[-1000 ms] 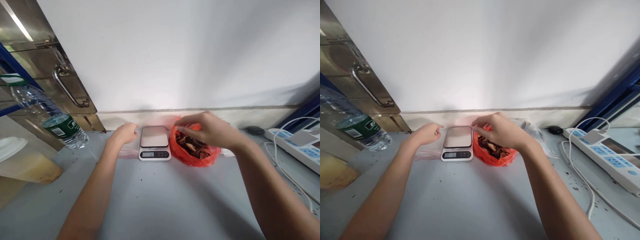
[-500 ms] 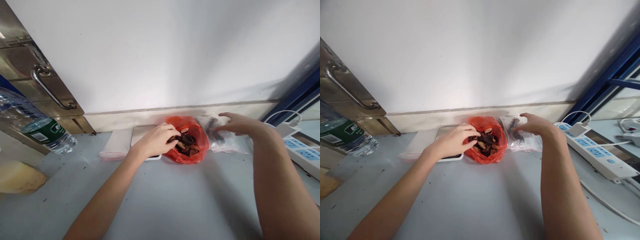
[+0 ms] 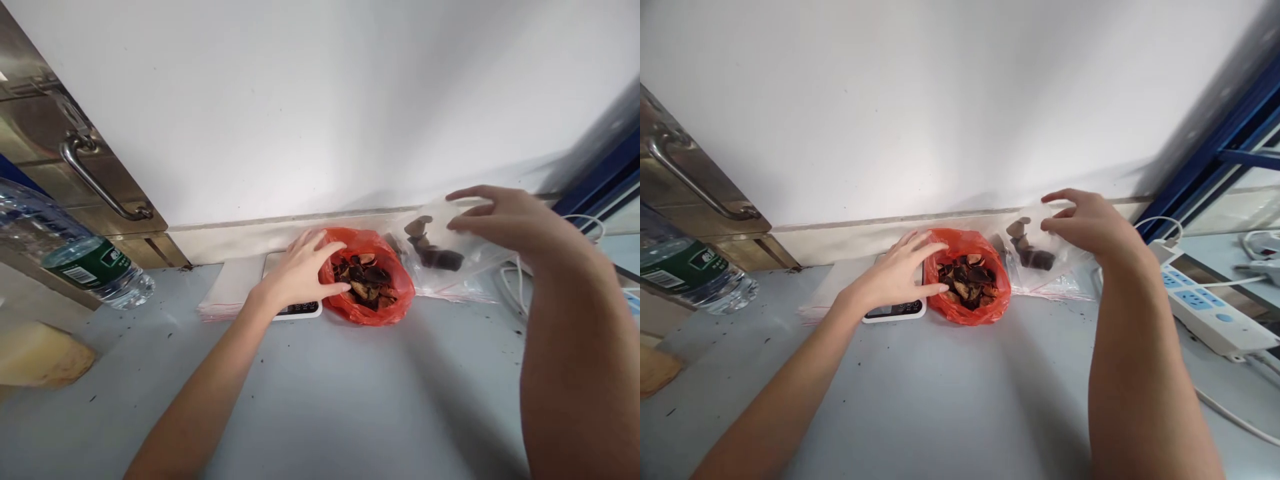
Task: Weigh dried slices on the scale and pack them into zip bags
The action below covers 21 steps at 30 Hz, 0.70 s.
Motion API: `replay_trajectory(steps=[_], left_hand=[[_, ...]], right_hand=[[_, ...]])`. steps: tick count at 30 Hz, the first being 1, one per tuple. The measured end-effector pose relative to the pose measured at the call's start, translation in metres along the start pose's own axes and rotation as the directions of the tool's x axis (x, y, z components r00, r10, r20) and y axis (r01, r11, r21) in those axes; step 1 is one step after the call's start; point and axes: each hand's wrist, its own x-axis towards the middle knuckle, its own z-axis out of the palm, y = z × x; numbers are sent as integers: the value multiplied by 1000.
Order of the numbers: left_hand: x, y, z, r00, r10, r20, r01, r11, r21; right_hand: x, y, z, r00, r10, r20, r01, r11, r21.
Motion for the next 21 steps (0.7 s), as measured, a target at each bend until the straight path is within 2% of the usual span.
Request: replay_trajectory(steps=[1, 3, 5, 7, 9, 13, 15, 17, 19, 21], left_hand=[[1, -2, -1, 997, 18, -70, -23, 998, -66], [3, -6, -5, 975, 6, -223, -56, 975, -216], [3, -8, -11, 943, -70, -325, -62, 923, -380], [1, -10, -18, 926, -152, -345, -56, 850, -524], [-2, -11, -25, 923, -194, -332, -62, 778, -625], [-10, -16, -32, 947, -140, -288, -121, 677, -726], [-12, -19, -34, 953, -92, -290, -160, 658, -736], [-13, -24, -36, 945, -94, -314, -179, 654, -735], [-14, -31, -38, 921, -152, -359, -177, 658, -732], [-16, -40, -41, 879, -251, -405, -153, 656, -739]], right_hand=[[-6, -7, -3, 999, 43, -19, -42, 997, 59], [-17, -21, -5, 999, -2, -51, 12, 983, 186], [-25, -31, -4, 991, -119, -61, 132, 947, 292], [-30, -39, 2, 969, -248, -24, 239, 901, 363], [-32, -46, 12, 920, -385, 78, 321, 851, 415], [-37, -58, 38, 754, -576, 314, 365, 766, 529], [-39, -62, 50, 721, -599, 348, 354, 751, 557], [-40, -63, 58, 740, -571, 356, 335, 771, 542], [-37, -62, 63, 761, -508, 405, 303, 829, 471], [-32, -58, 67, 751, -461, 472, 278, 870, 408]])
